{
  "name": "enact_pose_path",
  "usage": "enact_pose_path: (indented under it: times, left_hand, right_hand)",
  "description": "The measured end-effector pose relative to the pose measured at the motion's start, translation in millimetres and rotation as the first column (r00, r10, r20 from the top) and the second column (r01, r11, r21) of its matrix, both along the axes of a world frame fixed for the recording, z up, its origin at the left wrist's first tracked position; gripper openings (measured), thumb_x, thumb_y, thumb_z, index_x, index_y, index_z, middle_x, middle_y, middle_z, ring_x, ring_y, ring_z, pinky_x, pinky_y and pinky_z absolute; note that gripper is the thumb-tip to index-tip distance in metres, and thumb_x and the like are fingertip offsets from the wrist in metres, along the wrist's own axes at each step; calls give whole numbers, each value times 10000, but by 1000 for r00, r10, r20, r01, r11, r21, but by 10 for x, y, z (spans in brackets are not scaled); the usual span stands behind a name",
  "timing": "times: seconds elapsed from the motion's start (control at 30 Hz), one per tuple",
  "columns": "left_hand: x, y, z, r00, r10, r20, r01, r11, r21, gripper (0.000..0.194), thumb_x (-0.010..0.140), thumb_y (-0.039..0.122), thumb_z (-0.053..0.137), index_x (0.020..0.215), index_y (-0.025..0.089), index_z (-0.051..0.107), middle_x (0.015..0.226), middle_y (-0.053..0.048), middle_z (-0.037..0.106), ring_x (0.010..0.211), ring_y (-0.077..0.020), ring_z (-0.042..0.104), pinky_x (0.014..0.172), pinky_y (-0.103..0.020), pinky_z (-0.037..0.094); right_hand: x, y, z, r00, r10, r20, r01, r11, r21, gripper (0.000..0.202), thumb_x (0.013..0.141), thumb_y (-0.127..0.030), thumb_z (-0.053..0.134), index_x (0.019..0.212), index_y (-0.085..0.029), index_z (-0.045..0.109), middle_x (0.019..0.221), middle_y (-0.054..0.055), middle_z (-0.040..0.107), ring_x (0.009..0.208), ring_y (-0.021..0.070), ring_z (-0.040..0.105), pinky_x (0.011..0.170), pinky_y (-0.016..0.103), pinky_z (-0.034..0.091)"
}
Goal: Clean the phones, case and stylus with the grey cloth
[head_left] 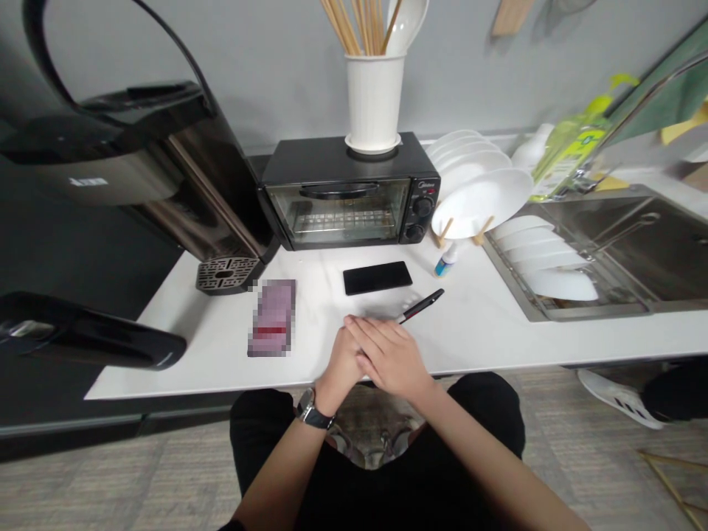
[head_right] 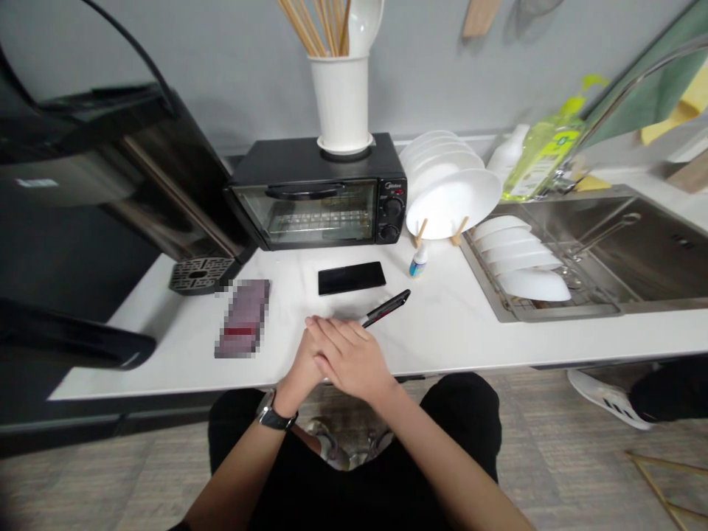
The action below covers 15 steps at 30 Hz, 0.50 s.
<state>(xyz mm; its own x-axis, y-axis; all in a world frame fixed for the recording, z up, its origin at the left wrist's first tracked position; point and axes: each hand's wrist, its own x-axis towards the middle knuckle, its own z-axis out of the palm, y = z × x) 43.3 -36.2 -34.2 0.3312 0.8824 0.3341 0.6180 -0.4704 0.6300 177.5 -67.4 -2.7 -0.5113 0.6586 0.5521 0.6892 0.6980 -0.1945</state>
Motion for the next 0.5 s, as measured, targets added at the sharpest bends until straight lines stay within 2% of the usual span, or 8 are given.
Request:
enact_pose_path:
  times: [0.1, 0.17, 0.27, 0.33, 0.4, 0.43, 0.5]
  left_hand:
    - [0, 7, 96, 997, -70, -35, 69, 997, -29, 226, 961, 178, 587, 821, 170, 764, 774, -85, 777, 679, -218, 728, 696, -299, 586]
    - [14, 5, 165, 996, -89, -14, 88, 995, -50, 219, 1010, 213, 574, 1013, 203, 794, 955, -78, 824, 812, -225, 778, 790, -305, 601]
    - [40, -2, 217, 993, -118, 23, 119, 990, -69, 277, 1044, 247, 565, 1253, 271, 745, 1190, -43, 805, 991, -222, 789, 894, -304, 596]
    - [51, -2, 204, 994, -107, 25, 109, 992, -70, 270, 1043, 240, 564, 1236, 267, 752, 1200, -45, 802, 992, -226, 789, 882, -304, 597]
    - [50, 2, 154, 997, -74, 26, 76, 995, -69, 220, 1024, 215, 574, 1088, 217, 785, 1079, -70, 824, 890, -233, 789, 827, -308, 597]
    - [45, 4, 120, 998, -56, 28, 57, 996, -67, 216, 1013, 196, 573, 978, 189, 786, 964, -82, 825, 804, -231, 777, 783, -309, 593]
    - [28, 4, 47, 999, -18, 41, 20, 998, -62, 277, 1000, 155, 542, 815, 160, 747, 777, -94, 782, 680, -224, 731, 711, -311, 576]
  right_hand:
    - [481, 228, 27, 997, -54, 56, 52, 998, 38, 514, 1097, -455, 398, 1417, -103, 593, 1175, 139, 752, 1029, 267, 638, 890, 400, 438]
    - [785, 408, 55, 987, -148, 65, 146, 988, 44, 469, 1102, -455, 380, 1171, -138, 719, 976, 107, 763, 892, 257, 630, 803, 394, 412]
    - [963, 570, 83, 949, -309, 61, 308, 951, 20, 481, 1103, -388, 367, 841, -191, 720, 763, 73, 708, 757, 236, 586, 756, 395, 371]
    - [818, 544, 77, 918, -397, 3, 397, 918, 14, 458, 1101, -335, 358, 874, -188, 728, 819, 87, 729, 821, 248, 604, 827, 410, 380]
    - [500, 411, 55, 895, -436, -98, 438, 899, -2, 408, 1097, -313, 355, 1096, -164, 735, 1038, 115, 762, 984, 273, 624, 949, 439, 381]
    - [309, 317, 42, 894, -423, -148, 424, 905, -24, 402, 1092, -323, 364, 1210, -153, 709, 1139, 121, 755, 1052, 282, 620, 1001, 453, 375]
    - [-47, 119, 20, 932, -307, -191, 303, 952, -49, 435, 1085, -356, 371, 1322, -135, 660, 1247, 130, 731, 1139, 290, 608, 1036, 459, 381]
